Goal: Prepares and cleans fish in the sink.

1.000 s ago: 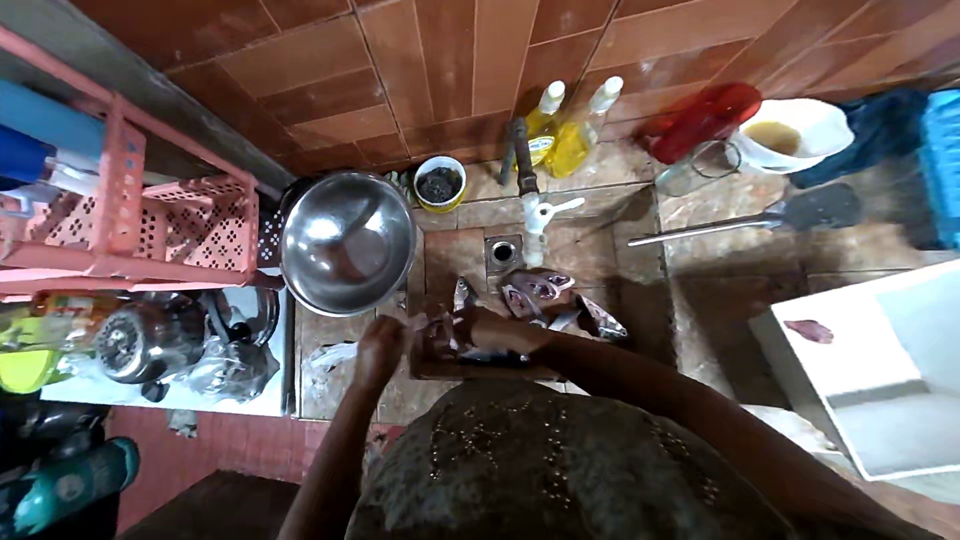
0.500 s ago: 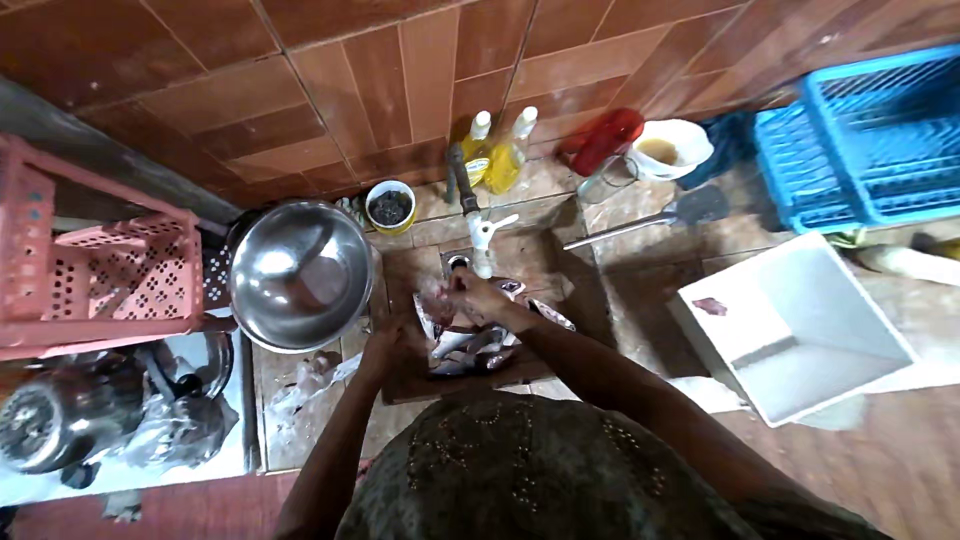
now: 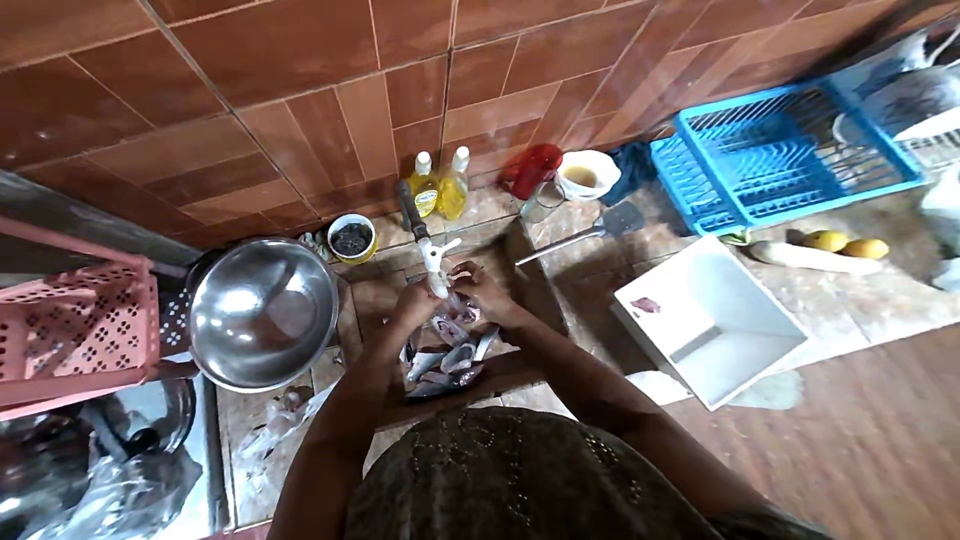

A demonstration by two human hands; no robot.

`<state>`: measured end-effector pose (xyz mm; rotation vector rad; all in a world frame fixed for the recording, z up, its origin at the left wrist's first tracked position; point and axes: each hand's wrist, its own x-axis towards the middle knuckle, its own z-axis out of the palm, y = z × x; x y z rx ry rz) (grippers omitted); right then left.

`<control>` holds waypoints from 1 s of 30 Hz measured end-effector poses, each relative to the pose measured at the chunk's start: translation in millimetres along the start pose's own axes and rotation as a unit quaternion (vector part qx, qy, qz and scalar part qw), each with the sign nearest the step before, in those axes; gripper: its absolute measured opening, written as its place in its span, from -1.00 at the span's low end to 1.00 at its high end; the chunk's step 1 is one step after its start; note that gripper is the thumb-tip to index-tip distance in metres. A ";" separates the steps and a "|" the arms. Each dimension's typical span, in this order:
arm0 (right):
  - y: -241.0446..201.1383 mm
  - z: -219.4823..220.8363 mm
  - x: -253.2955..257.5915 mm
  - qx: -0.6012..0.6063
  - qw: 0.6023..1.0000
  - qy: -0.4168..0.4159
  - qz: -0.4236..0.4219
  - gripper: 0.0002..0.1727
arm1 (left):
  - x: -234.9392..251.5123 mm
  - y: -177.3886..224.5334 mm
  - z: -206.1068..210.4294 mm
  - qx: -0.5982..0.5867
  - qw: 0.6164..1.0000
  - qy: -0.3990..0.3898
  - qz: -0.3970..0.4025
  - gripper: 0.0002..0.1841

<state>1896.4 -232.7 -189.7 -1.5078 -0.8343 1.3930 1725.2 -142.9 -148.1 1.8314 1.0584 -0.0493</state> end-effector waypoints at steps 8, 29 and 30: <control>5.4 1.1 8.8 -0.266 0.955 -0.126 0.035 -0.61 | -8.8 -26.8 -6.3 -0.251 0.963 0.095 -0.016 -0.53; -0.7 16.0 -3.1 0.235 0.961 0.065 0.128 -0.52 | -0.8 -57.4 35.9 -0.358 0.913 0.148 -0.124 -0.51; -3.5 15.5 -3.0 0.257 0.953 0.068 0.144 -0.49 | -0.6 -58.5 34.3 -0.358 0.914 0.146 -0.125 -0.50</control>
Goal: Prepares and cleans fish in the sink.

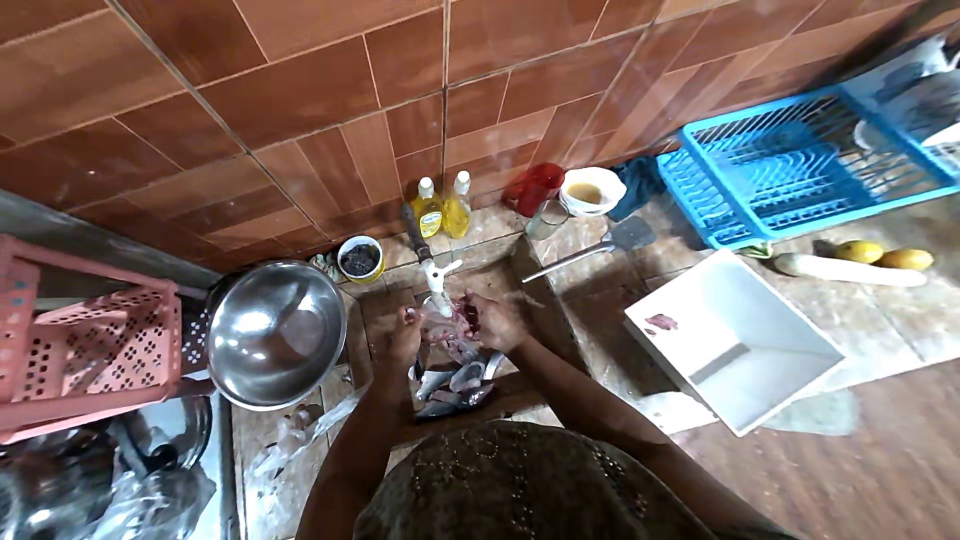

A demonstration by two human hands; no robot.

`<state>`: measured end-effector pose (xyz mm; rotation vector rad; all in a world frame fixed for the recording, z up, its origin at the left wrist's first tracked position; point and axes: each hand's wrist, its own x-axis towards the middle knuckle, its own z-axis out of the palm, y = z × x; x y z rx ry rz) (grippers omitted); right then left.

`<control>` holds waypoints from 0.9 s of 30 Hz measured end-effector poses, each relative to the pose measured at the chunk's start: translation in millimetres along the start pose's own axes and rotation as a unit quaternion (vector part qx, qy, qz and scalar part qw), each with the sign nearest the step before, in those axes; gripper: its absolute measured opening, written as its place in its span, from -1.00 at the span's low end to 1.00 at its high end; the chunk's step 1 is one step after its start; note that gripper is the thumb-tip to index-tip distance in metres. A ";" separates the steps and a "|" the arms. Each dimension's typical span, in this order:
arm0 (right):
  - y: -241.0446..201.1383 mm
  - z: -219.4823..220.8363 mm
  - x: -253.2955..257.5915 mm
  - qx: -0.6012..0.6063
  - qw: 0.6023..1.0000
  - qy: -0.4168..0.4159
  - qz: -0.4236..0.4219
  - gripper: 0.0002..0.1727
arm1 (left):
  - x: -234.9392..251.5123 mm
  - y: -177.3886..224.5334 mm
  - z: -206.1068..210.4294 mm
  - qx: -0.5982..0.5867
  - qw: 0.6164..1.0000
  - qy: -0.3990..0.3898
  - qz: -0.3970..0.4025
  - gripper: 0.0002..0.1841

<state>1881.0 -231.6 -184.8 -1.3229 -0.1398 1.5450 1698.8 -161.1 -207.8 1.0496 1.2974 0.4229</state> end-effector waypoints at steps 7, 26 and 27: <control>5.4 0.1 6.3 0.020 0.998 -0.048 0.018 -0.74 | -4.0 8.5 -5.4 0.086 0.994 -0.049 0.055 -0.51; -1.2 -7.9 13.1 -0.365 0.911 -0.130 -0.139 -0.58 | -18.5 56.6 -0.5 0.132 0.965 -0.207 0.094 -0.52; -1.8 -11.7 14.2 -0.385 0.902 -0.125 -0.148 -0.62 | -20.5 59.6 -1.6 0.099 0.967 -0.212 0.096 -0.57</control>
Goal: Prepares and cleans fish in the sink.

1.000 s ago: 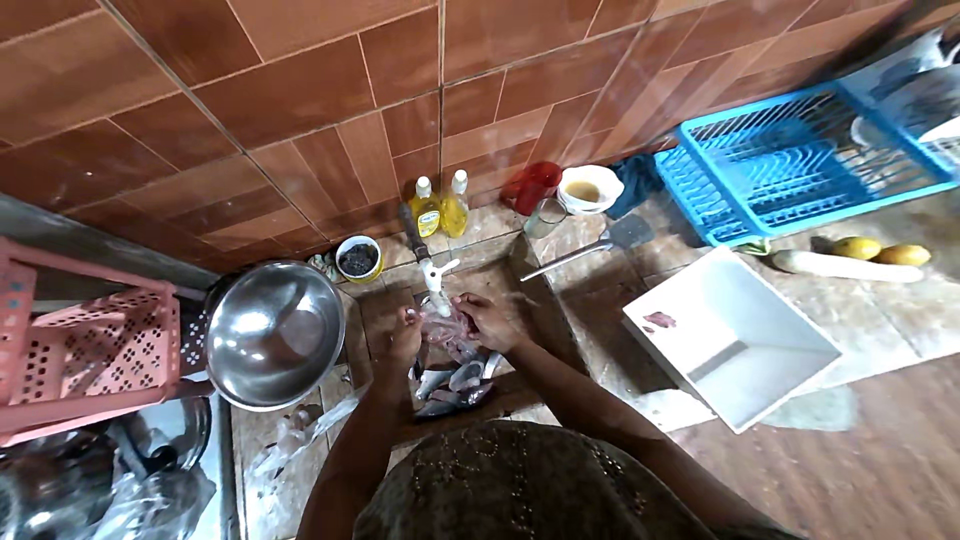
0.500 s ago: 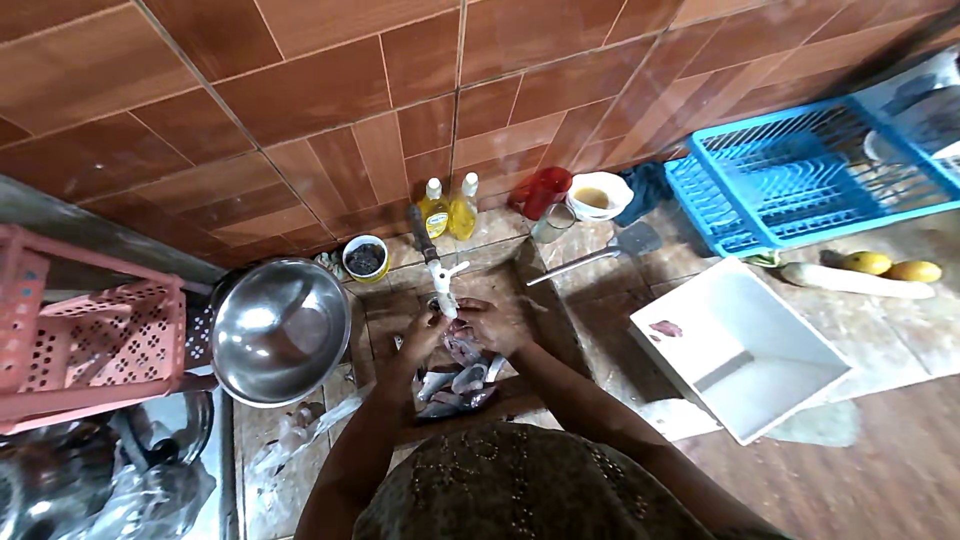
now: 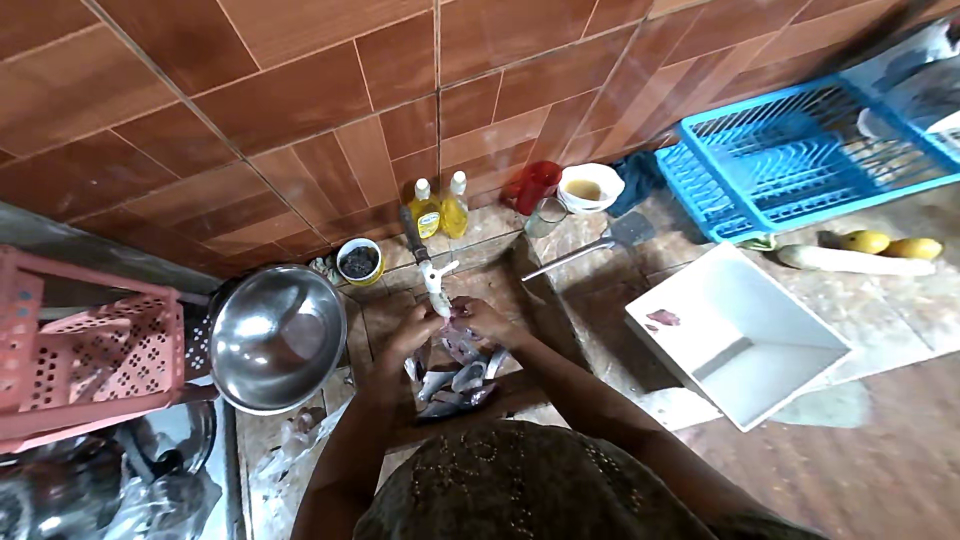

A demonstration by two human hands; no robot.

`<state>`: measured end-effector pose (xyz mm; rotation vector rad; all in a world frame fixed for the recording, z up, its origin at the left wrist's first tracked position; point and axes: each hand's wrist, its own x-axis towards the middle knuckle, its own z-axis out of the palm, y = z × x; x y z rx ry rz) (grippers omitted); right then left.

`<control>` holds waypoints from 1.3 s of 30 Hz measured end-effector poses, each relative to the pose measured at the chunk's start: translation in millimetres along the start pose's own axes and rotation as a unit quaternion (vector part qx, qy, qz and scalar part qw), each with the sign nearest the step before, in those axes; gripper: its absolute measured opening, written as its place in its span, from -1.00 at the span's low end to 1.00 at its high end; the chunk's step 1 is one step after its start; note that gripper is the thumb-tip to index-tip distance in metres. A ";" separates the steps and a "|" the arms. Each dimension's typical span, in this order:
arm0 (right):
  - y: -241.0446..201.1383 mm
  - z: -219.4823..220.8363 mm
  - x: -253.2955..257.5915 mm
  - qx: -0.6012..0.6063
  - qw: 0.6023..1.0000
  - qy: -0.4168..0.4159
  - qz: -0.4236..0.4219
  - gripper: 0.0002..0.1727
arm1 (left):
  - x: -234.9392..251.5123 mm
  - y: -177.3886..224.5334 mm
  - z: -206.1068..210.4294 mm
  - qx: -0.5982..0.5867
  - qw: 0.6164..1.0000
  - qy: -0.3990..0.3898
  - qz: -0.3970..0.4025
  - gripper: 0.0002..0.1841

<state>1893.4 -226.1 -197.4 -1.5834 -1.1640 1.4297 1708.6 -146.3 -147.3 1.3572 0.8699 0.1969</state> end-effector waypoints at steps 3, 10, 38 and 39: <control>3.7 -11.0 -5.6 0.008 1.000 0.004 -0.021 -0.69 | 1.9 -2.2 -7.6 -0.014 1.000 -0.025 0.005 -0.55; -6.4 -24.7 -17.7 -0.105 0.990 -0.091 -0.034 -0.61 | 3.6 3.9 -21.0 0.274 0.958 -0.078 -0.013 -0.64; -3.4 13.4 4.9 -0.083 0.987 0.111 -0.086 -0.80 | -58.6 -25.0 10.6 0.560 0.824 0.062 -0.065 -0.44; -6.0 14.2 5.5 -0.093 0.987 0.098 -0.089 -0.80 | -54.1 -23.2 11.4 0.544 0.833 0.086 -0.055 -0.40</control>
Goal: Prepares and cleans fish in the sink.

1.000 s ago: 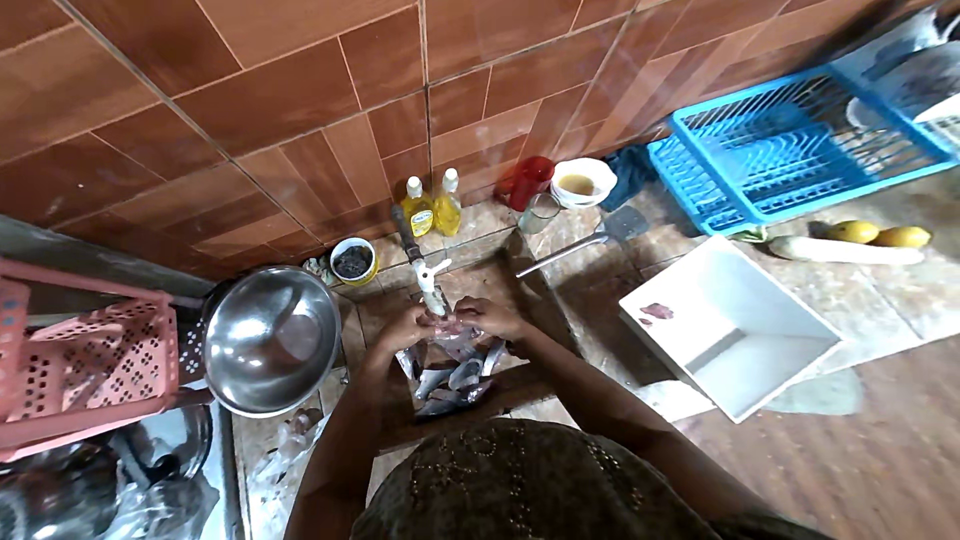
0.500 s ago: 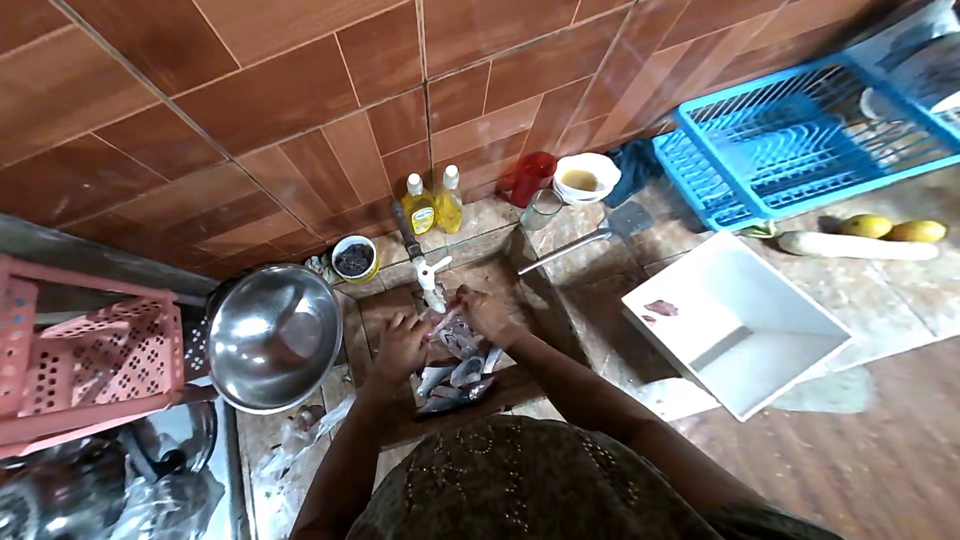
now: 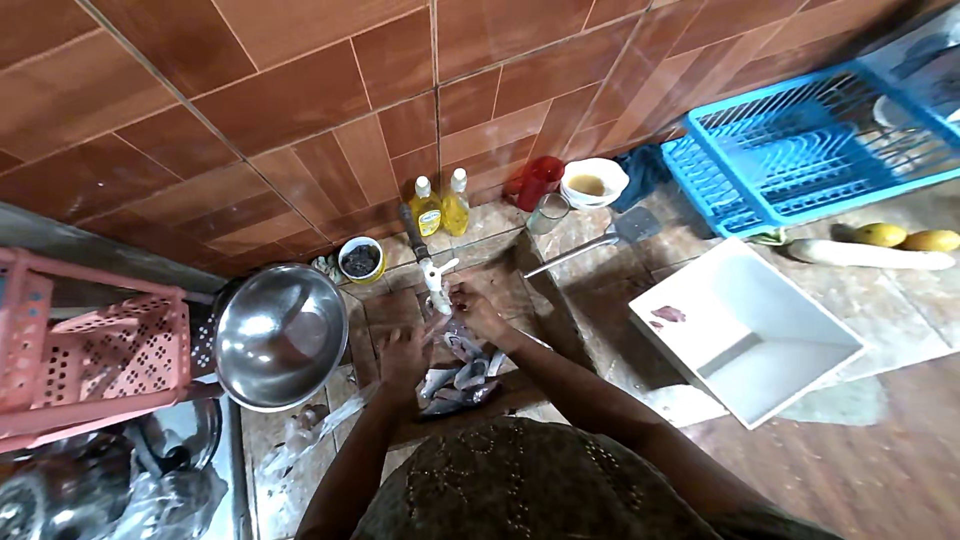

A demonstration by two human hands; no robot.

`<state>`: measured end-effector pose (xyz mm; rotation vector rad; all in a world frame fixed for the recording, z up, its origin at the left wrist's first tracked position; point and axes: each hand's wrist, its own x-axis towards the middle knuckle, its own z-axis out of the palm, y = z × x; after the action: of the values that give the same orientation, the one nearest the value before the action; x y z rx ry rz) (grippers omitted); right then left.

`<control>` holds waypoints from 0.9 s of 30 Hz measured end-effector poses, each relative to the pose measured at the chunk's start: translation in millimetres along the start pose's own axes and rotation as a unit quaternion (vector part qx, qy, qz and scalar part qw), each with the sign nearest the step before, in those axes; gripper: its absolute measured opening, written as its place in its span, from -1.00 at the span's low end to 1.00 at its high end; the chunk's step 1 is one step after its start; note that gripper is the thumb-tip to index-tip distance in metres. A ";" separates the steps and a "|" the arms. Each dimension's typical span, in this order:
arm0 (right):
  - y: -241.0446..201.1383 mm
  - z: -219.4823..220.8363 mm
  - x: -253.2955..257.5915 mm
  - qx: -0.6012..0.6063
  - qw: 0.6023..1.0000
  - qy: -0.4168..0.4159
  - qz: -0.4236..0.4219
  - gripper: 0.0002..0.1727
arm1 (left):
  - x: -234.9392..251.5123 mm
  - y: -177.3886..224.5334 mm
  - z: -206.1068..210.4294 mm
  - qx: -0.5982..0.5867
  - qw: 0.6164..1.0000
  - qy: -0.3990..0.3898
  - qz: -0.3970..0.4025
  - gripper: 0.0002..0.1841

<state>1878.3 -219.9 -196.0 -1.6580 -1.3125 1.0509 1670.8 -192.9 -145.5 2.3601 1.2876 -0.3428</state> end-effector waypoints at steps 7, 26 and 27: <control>-11.5 4.3 -2.0 0.128 0.988 -0.067 0.047 -0.37 | 35.0 23.6 -21.9 -0.137 0.990 -0.034 -0.024 -0.55; 10.1 5.8 -11.9 0.028 0.996 -0.054 0.072 -0.67 | 16.8 -54.1 11.4 -0.494 0.858 0.140 -0.032 -0.47; 5.6 5.5 -10.7 0.002 0.997 -0.060 0.057 -0.66 | 18.5 -50.9 10.9 -0.458 0.881 0.117 -0.019 -0.42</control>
<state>1873.8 -231.0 -201.6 -1.7058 -1.3038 1.2365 1637.8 -160.1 -175.3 1.5743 1.2138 0.4771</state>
